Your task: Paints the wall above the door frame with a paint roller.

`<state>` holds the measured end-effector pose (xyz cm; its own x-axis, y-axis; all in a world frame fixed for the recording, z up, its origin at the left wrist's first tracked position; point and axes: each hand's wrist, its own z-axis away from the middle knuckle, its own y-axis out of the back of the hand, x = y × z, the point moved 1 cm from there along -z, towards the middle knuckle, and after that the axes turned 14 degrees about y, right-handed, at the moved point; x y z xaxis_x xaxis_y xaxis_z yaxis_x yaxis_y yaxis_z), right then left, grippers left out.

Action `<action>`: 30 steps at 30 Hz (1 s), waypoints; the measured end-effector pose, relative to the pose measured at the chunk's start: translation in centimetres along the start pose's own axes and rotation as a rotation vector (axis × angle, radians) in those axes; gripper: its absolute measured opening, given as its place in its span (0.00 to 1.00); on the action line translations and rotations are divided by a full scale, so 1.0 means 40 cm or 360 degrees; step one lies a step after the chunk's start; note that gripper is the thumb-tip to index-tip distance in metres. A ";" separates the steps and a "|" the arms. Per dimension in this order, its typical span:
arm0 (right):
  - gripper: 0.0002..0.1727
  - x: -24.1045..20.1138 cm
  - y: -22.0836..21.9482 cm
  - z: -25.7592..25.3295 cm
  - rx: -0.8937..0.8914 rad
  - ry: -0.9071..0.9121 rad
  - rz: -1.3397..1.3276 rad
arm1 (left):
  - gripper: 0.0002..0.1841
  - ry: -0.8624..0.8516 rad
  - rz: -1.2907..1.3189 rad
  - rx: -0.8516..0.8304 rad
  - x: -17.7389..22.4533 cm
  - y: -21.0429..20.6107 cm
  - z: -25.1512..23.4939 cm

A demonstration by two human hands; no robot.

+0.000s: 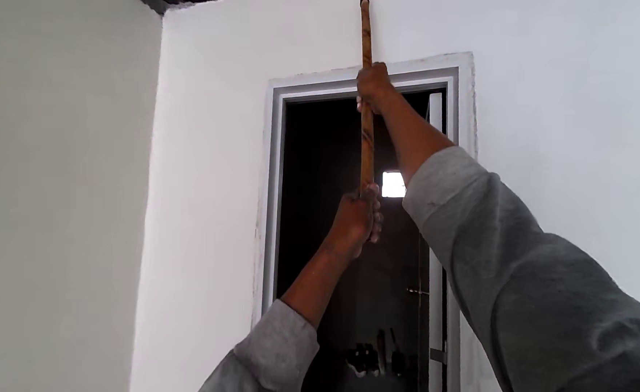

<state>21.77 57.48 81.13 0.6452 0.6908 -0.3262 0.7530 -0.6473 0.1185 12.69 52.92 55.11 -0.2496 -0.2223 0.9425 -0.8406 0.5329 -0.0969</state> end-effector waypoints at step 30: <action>0.34 0.387 -0.137 0.757 -0.0116 -0.0120 -0.0218 | 0.20 0.0202 0.0213 0.0156 -0.870 0.111 0.205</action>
<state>23.71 61.98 47.05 0.5265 0.7430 -0.4131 0.8423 -0.5220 0.1347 13.71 56.30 19.26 -0.3049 -0.0465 0.9513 -0.8482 0.4675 -0.2490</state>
